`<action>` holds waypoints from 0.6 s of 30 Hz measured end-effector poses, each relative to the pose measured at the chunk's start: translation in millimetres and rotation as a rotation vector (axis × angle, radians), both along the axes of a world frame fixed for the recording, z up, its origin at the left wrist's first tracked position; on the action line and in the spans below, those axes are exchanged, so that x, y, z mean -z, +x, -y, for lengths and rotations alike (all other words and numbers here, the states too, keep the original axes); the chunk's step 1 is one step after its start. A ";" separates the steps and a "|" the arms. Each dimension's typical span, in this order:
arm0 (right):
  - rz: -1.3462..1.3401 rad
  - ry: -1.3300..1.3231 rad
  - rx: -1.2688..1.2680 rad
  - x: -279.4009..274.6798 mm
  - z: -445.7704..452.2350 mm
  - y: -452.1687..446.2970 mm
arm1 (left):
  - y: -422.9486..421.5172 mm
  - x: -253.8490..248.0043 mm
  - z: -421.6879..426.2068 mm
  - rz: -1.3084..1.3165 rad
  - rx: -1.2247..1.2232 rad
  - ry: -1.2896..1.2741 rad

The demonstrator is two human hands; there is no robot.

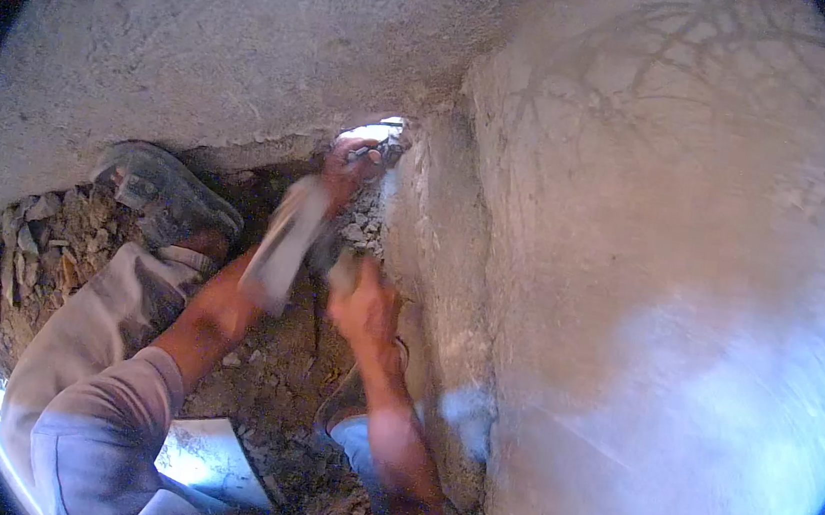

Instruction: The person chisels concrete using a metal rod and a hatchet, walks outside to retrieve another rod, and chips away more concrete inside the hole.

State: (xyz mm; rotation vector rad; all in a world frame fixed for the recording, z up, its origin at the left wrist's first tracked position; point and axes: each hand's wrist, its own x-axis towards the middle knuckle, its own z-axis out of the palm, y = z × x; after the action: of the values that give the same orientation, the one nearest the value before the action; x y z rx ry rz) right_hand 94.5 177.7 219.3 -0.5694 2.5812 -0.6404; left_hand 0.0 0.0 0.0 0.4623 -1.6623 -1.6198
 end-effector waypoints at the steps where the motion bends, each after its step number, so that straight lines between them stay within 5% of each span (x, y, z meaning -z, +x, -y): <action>1: -0.162 -0.287 -0.168 -12.0 7.1 9.1 | 13.5 -51.9 4.6 0.055 -0.064 -0.058; 2: -0.325 -0.573 -0.325 -16.8 9.1 17.7 | 23.6 -74.3 5.8 0.114 -0.121 -0.115; 3: -0.239 -0.461 -0.324 -8.8 -29.8 19.4 | 40.1 -45.0 -55.1 0.187 -0.111 0.004; 5: -0.247 -0.384 -0.387 25.0 -14.7 -3.7 | 29.6 -43.2 -36.4 0.154 -0.125 -0.061; 6: -0.082 0.000 -0.156 43.7 -4.9 -25.8 | 21.0 -39.6 -24.5 0.154 -0.154 -0.147; 9: -0.057 0.072 -0.095 13.1 -2.2 -27.0 | -3.2 21.7 -19.0 -0.067 -0.082 -0.284; 11: 0.011 0.062 -0.077 5.0 -5.9 -6.0 | 6.4 -15.2 -30.7 -0.111 -0.269 -0.244; 13: -0.205 -0.463 -0.321 -16.2 1.2 12.7 | 22.7 -51.5 -30.9 0.094 -0.181 -0.127; 15: -0.281 -0.589 -0.430 5.2 0.1 4.6 | 22.1 -47.5 -21.5 0.120 -0.158 -0.131; 17: -0.277 -0.182 -0.172 68.0 -10.6 -18.8 | 15.6 -29.3 -19.4 -0.065 -0.170 -0.265; 18: 0.021 0.059 0.029 90.0 -12.4 -37.4 | 10.1 -16.7 -26.8 -0.073 -0.192 -0.183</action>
State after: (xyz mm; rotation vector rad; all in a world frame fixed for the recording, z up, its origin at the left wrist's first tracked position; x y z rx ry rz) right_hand 57.1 190.1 129.3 -0.5043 2.5839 -0.5748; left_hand 10.1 26.8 16.7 0.4497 -1.6405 -1.3181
